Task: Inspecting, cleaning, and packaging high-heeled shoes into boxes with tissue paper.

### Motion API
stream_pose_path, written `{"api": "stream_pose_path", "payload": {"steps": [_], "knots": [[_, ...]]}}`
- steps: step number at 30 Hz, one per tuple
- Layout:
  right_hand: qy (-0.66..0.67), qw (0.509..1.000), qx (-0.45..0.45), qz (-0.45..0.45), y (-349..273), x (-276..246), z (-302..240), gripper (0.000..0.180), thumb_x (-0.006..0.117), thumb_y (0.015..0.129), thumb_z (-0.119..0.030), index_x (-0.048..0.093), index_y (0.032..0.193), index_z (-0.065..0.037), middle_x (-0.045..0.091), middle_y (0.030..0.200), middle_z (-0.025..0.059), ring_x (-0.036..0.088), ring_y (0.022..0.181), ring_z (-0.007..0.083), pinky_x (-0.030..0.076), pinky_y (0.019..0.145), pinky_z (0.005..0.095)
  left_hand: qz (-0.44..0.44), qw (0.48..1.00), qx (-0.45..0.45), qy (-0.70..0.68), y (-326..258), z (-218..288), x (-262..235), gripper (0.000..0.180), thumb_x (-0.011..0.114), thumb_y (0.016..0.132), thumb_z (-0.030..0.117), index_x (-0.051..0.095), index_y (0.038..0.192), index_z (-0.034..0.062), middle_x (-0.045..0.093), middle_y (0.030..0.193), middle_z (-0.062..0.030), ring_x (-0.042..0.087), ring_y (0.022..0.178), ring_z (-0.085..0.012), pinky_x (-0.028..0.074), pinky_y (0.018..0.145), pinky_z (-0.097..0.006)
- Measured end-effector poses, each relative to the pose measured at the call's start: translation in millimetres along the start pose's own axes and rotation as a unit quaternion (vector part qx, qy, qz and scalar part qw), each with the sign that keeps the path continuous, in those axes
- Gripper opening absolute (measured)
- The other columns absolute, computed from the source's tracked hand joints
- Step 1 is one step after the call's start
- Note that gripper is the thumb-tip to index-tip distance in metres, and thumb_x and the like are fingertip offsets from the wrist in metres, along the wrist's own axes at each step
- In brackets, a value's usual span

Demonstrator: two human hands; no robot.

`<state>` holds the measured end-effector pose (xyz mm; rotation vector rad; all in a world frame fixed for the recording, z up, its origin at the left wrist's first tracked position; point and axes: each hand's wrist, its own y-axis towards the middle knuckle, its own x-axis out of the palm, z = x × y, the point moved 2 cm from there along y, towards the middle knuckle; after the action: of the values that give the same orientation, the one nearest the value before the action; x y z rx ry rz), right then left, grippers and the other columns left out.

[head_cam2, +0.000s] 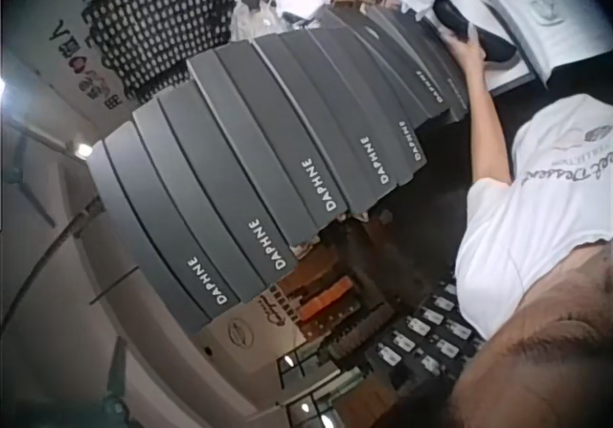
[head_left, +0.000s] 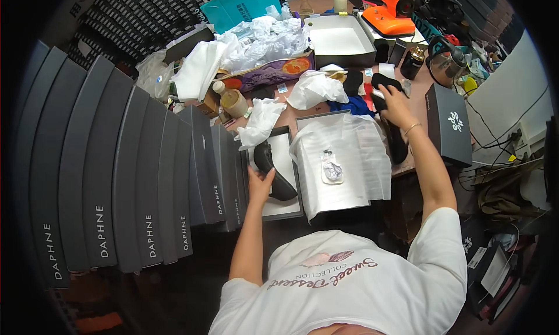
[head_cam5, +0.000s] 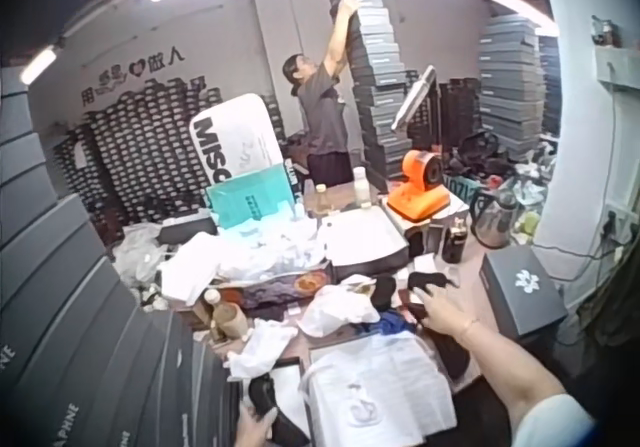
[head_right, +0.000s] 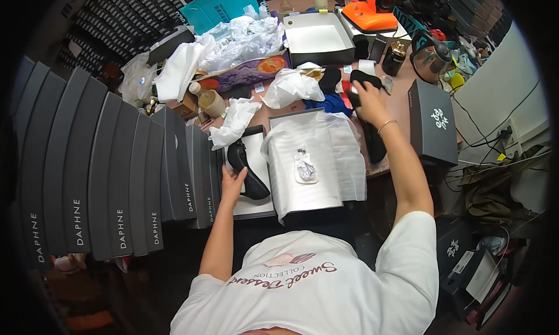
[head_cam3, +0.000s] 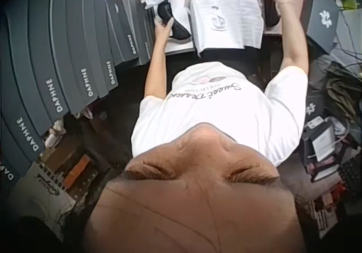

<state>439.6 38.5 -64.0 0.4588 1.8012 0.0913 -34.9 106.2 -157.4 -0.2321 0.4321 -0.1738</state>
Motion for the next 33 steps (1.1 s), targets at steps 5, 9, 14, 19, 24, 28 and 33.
{"api": "stream_pose_path", "payload": {"steps": [5, 9, 14, 19, 24, 28, 33], "knots": [[0.092, 0.924, -0.188, -0.32, -60, 48, -172, 0.03, 0.069, 0.076, -0.03, 0.064, 0.087, -0.003, 0.067, 0.089, 0.0179, 0.064, 0.081, 0.0356, 0.051, 0.072, 0.0444, -0.016, 0.999, -0.023, -0.022, 25, -28, -2, 0.08, 0.067, 0.077, 0.02, 0.025, 0.143, 0.003, 0.058, 0.107, -0.0128, 0.061, 0.088, -0.0221, 0.052, 0.07, -0.035], [-0.037, 0.966, -0.225, -0.119, -124, 99, -188, 0.013, 0.061, 0.077, -0.014, 0.061, 0.087, -0.005, 0.06, 0.09, 0.0132, 0.064, 0.08, 0.0323, 0.053, 0.065, 0.0411, -0.125, 0.961, -0.16, -0.19, 12, 5, -14, 0.053, 0.06, 0.075, 0.013, 0.043, 0.125, 0.0067, 0.058, 0.1, -0.0084, 0.063, 0.091, -0.0225, 0.053, 0.077, -0.036], [0.005, 0.981, -0.138, -0.135, -118, 106, -156, 0.013, 0.055, 0.08, -0.011, 0.06, 0.092, -0.007, 0.058, 0.099, 0.0133, 0.062, 0.085, 0.0317, 0.053, 0.063, 0.0418, -0.236, 0.794, -0.162, -0.536, -51, 2, -20, 0.042, 0.05, 0.087, 0.03, 0.058, 0.113, -0.0016, 0.067, 0.098, -0.0139, 0.067, 0.084, -0.0238, 0.058, 0.074, -0.037], [-0.07, 0.981, -0.118, -0.138, -117, 111, -162, 0.015, 0.06, 0.078, -0.016, 0.063, 0.092, -0.01, 0.058, 0.098, 0.012, 0.06, 0.09, 0.0313, 0.051, 0.069, 0.0445, -0.254, 0.723, -0.172, -0.619, -99, 41, -7, 0.059, 0.042, 0.093, 0.047, 0.053, 0.121, -0.004, 0.061, 0.111, -0.0207, 0.065, 0.089, -0.0292, 0.056, 0.081, -0.043], [-0.101, 0.971, -0.161, -0.144, -103, 110, -151, 0.011, 0.061, 0.079, -0.016, 0.066, 0.088, -0.011, 0.058, 0.1, 0.0104, 0.058, 0.091, 0.0298, 0.046, 0.069, 0.043, -0.261, 0.738, -0.163, -0.601, -118, 57, -8, 0.07, 0.039, 0.092, 0.061, 0.055, 0.117, -0.0025, 0.064, 0.104, -0.0197, 0.066, 0.089, -0.0283, 0.056, 0.079, -0.04], [-0.046, 0.976, -0.2, 0.068, -101, 70, -164, 0.005, 0.063, 0.079, -0.014, 0.065, 0.081, -0.01, 0.059, 0.097, 0.0087, 0.06, 0.081, 0.0272, 0.045, 0.065, 0.0409, -0.241, 0.738, -0.174, -0.606, -119, 54, -3, 0.066, 0.042, 0.092, 0.06, 0.051, 0.121, 0.0022, 0.063, 0.104, -0.0204, 0.066, 0.091, -0.0289, 0.056, 0.08, -0.041], [0.265, 0.947, -0.165, 0.067, -104, -25, -248, 0.009, 0.068, 0.075, -0.003, 0.061, 0.08, -0.005, 0.059, 0.086, 0.0102, 0.061, 0.065, 0.0258, 0.049, 0.056, 0.0331, -0.204, 0.755, -0.165, -0.601, -119, 49, 4, 0.06, 0.046, 0.092, 0.058, 0.047, 0.127, 0.009, 0.061, 0.108, -0.0105, 0.062, 0.096, -0.0254, 0.052, 0.084, -0.04]]}}
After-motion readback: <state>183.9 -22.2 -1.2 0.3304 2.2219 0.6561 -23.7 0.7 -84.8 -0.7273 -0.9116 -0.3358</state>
